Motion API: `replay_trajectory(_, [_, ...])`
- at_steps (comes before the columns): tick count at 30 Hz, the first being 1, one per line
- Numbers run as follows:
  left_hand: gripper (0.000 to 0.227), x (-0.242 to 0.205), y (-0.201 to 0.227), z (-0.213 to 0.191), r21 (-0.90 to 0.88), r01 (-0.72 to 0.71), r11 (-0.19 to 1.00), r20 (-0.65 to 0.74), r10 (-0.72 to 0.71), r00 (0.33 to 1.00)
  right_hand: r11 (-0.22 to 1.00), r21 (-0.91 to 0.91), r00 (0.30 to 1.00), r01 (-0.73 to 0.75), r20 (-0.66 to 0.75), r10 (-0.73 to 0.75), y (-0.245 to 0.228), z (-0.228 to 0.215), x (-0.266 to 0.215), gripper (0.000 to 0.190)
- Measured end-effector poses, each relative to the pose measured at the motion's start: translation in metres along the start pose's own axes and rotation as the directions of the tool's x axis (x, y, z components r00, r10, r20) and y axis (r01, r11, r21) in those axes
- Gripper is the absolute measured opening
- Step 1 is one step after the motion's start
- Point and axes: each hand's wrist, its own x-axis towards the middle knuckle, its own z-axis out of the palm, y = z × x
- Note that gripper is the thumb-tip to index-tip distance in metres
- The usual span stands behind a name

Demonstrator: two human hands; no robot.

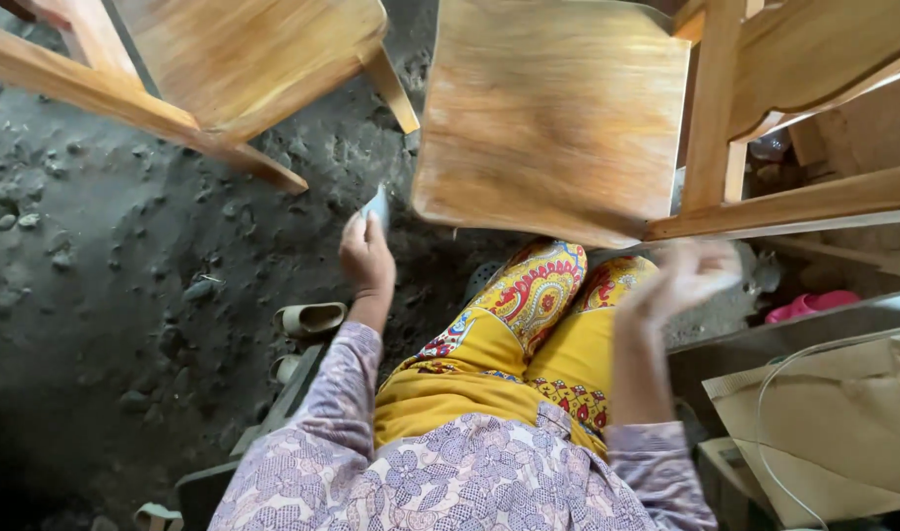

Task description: The person sits on the floor and sands the seat of a wooden chair using a sanding block. They hold the chair steady with one hand while rubbing the sanding block across the surface with the other.

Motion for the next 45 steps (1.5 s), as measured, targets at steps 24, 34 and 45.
replay_trajectory(24, [0.050, 0.016, 0.124, 0.063, -0.224, -0.238, 0.945, 0.047, 0.255, 0.966, 0.976, -0.201, 0.822, 0.080, 0.567, 0.050, -0.127, 0.117, -0.057, 0.033])
replay_trajectory(34, [0.070, 0.067, 0.100, 0.131, 0.291, 0.024, 0.956, 0.466, -0.164, 0.870, 0.475, -0.566, 0.670, 0.674, 0.739, -0.069, 0.049, 0.077, 0.022, 0.047])
replay_trajectory(45, [0.061, 0.082, 0.129, 0.115, 0.354, 0.199, 0.914, 0.415, -0.344, 0.842, 0.507, 0.035, 0.111, 0.861, 0.960, -0.256, -0.013, 0.279, -0.105, 0.027])
